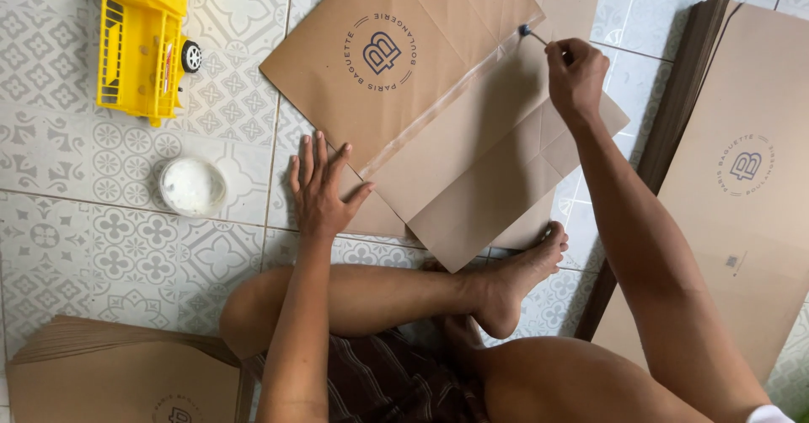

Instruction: The person is manually assembling paper bags by applying glue to the bottom flaps with a small stick and folding them into place.

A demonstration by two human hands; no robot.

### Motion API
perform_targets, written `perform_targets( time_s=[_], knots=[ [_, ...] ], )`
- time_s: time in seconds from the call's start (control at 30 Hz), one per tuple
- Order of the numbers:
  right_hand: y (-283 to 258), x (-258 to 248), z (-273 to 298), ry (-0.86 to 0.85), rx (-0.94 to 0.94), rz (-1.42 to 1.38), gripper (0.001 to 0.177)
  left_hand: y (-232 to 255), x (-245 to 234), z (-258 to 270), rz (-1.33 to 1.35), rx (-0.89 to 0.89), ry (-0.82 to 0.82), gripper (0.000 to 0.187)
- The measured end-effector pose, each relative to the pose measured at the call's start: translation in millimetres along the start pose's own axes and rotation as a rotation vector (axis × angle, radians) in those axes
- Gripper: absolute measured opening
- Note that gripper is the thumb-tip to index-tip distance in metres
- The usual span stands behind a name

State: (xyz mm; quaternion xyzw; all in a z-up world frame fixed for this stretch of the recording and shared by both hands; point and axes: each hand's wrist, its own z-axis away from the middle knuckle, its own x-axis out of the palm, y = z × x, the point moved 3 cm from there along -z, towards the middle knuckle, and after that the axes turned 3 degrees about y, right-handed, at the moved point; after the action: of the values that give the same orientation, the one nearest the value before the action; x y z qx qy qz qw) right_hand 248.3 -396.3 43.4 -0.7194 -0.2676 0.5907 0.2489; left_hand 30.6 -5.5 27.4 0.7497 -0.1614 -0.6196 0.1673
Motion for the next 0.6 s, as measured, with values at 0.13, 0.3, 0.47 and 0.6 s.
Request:
perform_targets(
  time_s=[0.13, 0.3, 0.47, 0.6],
  knots=[
    [14, -4, -15, 0.036, -0.017, 0.074, 0.018, -1, 2, 0, 0.024, -0.006, -0.009, 0.077],
    [8, -10, -16, -0.021, 0.017, -0.104, 0.016, -1, 1, 0, -0.002, -0.005, -0.010, 0.077],
    [12, -6, -9, -0.096, 0.046, -0.046, 0.017, -1, 1, 0, 0.007, -0.004, -0.012, 0.077],
    [15, -8, -15, -0.006, 0.012, -0.074, 0.020, 0, 1, -1, 0.006, -0.003, -0.001, 0.076]
  ],
)
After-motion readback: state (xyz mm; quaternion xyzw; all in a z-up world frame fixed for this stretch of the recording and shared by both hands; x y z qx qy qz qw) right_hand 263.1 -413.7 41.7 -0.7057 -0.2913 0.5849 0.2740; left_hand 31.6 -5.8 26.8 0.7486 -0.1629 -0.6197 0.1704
